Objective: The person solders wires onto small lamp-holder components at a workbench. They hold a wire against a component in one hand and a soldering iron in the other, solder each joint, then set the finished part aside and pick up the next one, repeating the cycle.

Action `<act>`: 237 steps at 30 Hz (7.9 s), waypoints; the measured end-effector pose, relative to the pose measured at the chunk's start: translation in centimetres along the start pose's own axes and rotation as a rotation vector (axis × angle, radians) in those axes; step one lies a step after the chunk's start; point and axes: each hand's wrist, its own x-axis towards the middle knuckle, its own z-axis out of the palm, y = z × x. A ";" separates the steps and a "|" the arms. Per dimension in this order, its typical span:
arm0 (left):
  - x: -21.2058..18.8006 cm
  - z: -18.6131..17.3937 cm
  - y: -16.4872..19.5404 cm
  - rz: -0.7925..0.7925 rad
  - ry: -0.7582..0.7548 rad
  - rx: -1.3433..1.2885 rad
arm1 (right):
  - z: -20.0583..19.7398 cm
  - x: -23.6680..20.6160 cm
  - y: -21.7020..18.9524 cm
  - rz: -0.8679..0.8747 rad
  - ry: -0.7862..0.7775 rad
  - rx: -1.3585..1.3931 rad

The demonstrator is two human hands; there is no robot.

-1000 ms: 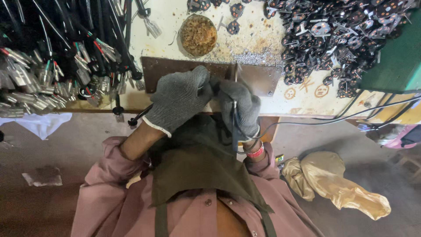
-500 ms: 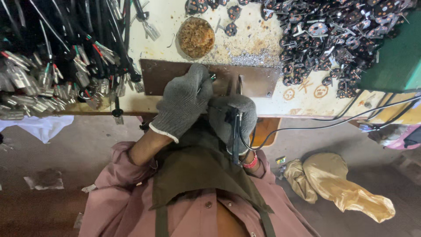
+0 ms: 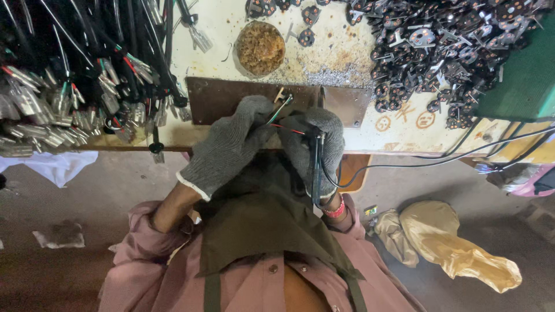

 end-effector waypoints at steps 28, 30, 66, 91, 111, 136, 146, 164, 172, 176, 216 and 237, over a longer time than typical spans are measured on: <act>-0.6 0.5 -2.5 0.024 -0.071 -0.083 | -0.1 0.3 -0.9 -0.155 0.050 -0.367; -0.5 0.3 -2.2 0.057 -0.057 -0.068 | 0.4 0.3 -0.9 0.105 0.164 -0.253; 0.4 0.7 -1.5 -0.308 -0.148 -0.344 | -0.3 0.5 -0.5 0.015 0.160 0.185; -0.1 -2.1 0.8 -0.030 -0.192 0.009 | -1.1 3.8 -4.5 -0.338 -0.059 -0.300; 0.0 0.5 -0.9 0.091 0.019 0.150 | -1.2 3.6 -3.6 -0.324 -0.077 -0.449; 2.0 1.4 -1.6 0.186 -0.018 0.480 | -3.3 1.4 -0.7 -0.128 -0.030 -0.053; 2.0 1.4 -1.6 0.196 -0.030 0.490 | -3.2 0.3 -0.3 -0.416 -0.116 -0.349; 1.7 2.0 -2.1 0.189 0.050 0.421 | -2.1 1.1 -0.9 -0.527 -0.055 -0.409; 2.0 1.9 -2.0 0.205 0.064 0.402 | -3.1 0.5 0.2 -0.472 -0.103 -0.433; 1.9 1.7 -2.0 0.189 0.039 0.402 | -3.7 0.3 0.7 -0.433 -0.120 -0.453; 2.1 1.7 -2.0 0.210 0.077 0.437 | -3.7 1.4 0.1 -0.498 -0.209 -0.316; 2.0 -1.1 -0.6 0.250 0.170 0.384 | -6.9 5.0 -4.3 -0.066 0.416 -0.594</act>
